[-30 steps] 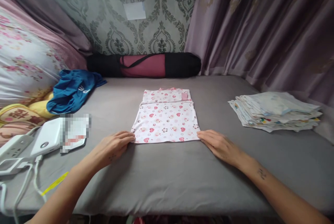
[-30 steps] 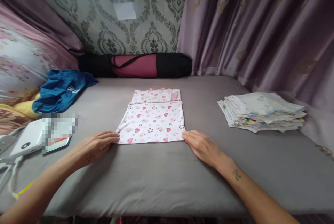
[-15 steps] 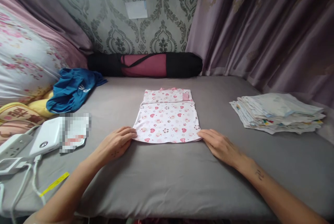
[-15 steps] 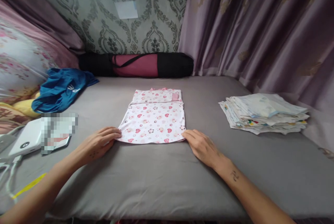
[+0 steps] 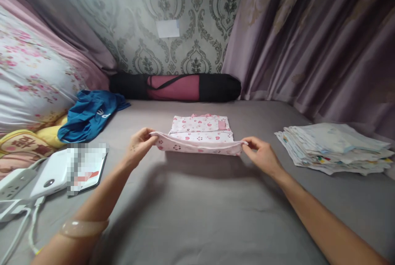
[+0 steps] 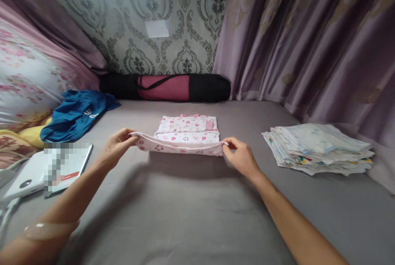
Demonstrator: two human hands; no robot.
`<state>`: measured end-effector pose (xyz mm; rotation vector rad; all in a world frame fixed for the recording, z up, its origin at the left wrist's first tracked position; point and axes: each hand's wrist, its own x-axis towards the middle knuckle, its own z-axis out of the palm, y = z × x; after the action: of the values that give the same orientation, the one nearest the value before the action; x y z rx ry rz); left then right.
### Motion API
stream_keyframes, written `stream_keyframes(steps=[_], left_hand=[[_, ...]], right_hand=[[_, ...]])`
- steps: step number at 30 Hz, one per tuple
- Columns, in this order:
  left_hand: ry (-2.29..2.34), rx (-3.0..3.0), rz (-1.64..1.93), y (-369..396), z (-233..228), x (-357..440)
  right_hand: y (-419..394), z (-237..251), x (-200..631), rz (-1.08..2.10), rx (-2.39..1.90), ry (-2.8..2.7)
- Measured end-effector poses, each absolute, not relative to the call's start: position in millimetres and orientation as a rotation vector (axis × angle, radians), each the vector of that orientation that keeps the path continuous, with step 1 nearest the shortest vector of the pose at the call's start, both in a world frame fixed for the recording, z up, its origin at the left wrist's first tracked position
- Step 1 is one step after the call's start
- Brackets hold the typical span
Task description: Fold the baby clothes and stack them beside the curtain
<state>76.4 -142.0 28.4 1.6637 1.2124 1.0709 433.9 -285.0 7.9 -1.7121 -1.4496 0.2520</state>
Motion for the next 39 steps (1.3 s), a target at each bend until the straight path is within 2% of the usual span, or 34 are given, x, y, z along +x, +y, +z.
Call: stream_keyframes(steps=[3, 6, 13, 30, 39], left_hand=[[1.177, 1.525, 1.142, -114.6, 25.7, 91.7], [1.234, 1.517, 1.174, -87.5, 12.4, 106.4], [1.699, 1.788, 1.066, -43.9, -14.5, 142.3], [1.818, 2.036, 0.931, -3.6, -30.8, 162.9], [1.837, 2.053, 0.835, 20.6, -40.5, 169.4]], right_hand=[[-250.8, 4.9, 441.7, 0.388, -1.642, -1.26], [-216.5, -4.9, 446.5, 0.381, -1.653, -1.173], [-158.5, -12.9, 434.6, 0.191, -2.092, -1.087], [-122.4, -15.9, 447.5, 0.053, -2.375, -1.38], [-108.3, -25.6, 452.5, 0.144, -2.423, -1.313]])
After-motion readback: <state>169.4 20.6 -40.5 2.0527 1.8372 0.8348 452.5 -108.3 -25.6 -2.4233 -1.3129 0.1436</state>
